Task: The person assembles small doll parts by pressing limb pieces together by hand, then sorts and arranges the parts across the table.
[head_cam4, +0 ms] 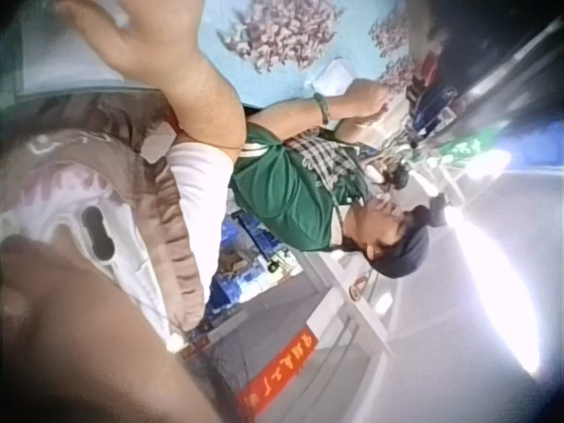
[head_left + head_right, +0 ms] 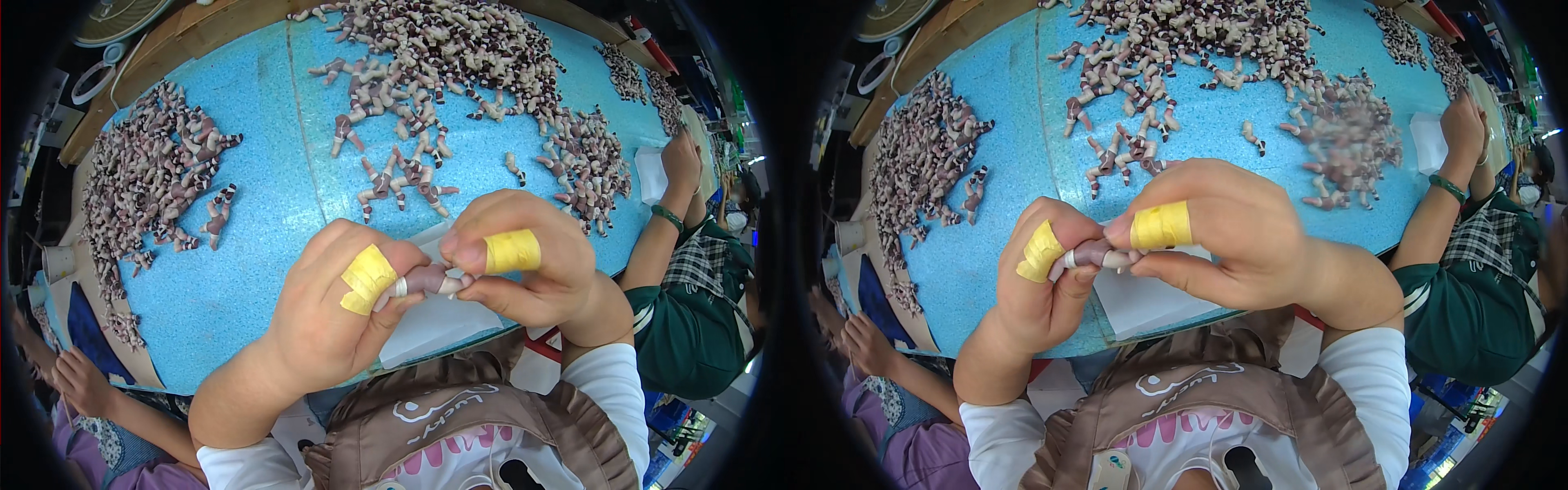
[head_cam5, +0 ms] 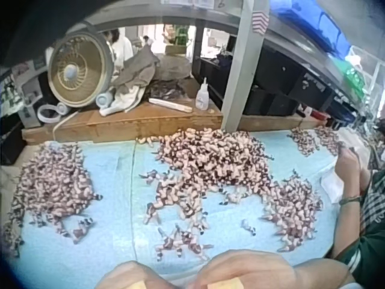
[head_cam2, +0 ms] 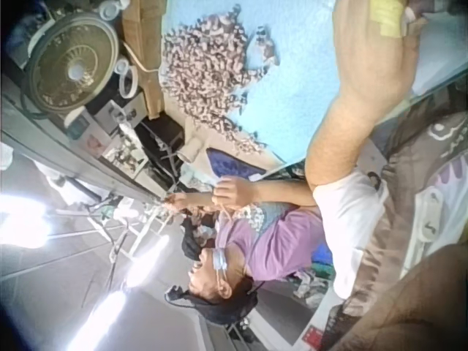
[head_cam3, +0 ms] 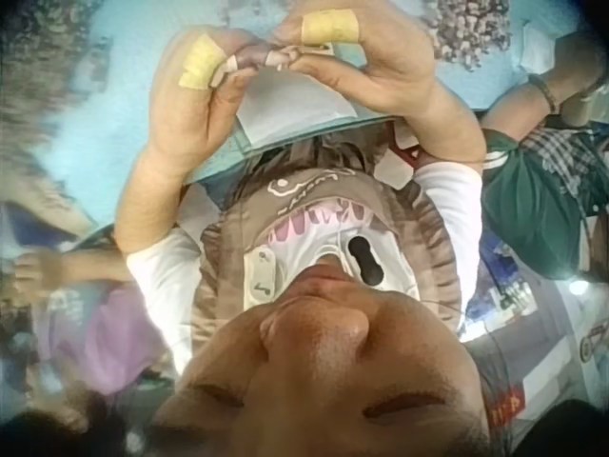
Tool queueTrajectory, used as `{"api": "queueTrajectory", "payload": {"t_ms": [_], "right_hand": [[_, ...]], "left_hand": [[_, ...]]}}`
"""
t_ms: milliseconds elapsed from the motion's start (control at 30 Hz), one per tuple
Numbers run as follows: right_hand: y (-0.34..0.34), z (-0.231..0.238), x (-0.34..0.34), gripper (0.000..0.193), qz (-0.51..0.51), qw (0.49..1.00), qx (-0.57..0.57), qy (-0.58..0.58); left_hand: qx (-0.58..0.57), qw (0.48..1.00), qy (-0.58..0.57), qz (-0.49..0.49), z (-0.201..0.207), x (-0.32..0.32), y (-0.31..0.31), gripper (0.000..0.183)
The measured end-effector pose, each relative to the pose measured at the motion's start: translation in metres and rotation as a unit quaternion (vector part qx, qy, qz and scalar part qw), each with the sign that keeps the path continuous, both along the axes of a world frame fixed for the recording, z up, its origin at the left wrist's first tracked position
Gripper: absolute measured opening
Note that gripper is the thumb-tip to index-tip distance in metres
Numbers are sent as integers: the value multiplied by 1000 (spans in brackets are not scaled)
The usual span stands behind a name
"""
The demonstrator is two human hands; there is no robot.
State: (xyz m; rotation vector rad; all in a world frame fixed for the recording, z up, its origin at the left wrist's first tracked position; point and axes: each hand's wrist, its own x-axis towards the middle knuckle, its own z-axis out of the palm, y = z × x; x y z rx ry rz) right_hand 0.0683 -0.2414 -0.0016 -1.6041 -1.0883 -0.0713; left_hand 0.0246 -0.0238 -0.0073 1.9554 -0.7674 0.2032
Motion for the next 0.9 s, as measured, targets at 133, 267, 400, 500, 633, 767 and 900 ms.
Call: {"api": "queueTrajectory", "payload": {"t_ms": [133, 267, 400, 500, 633, 767, 900], "right_hand": [[-3, -5, 1, 30, -3, 1000, -18, 13], [-3, -5, 0, 29, 15, 999, -12, 28], [-4, -4, -1, 30, 16, 998, -38, 40], [-3, -2, -1, 29, -17, 998, -62, 19], [-16, 10, 14, 23, -162, 973, -158, -43], [-53, 4, 35, 17, -332, 869, -352, -96], [-51, 1, 34, 15, -334, 808, -484, 35]], "left_hand": [[24, 999, -34, 3, -1, 3, 0, 23], [25, 1000, -12, 3, -1, 1, 0, 20], [25, 999, 15, -13, -6, 1, 2, 25], [69, 998, 8, -9, -3, 4, 4, 19], [90, 978, -74, 175, -3, 10, 26, 16], [178, 885, -76, 424, -5, 27, 50, 34], [100, 922, -121, 355, -16, 28, 40, 37]]}}
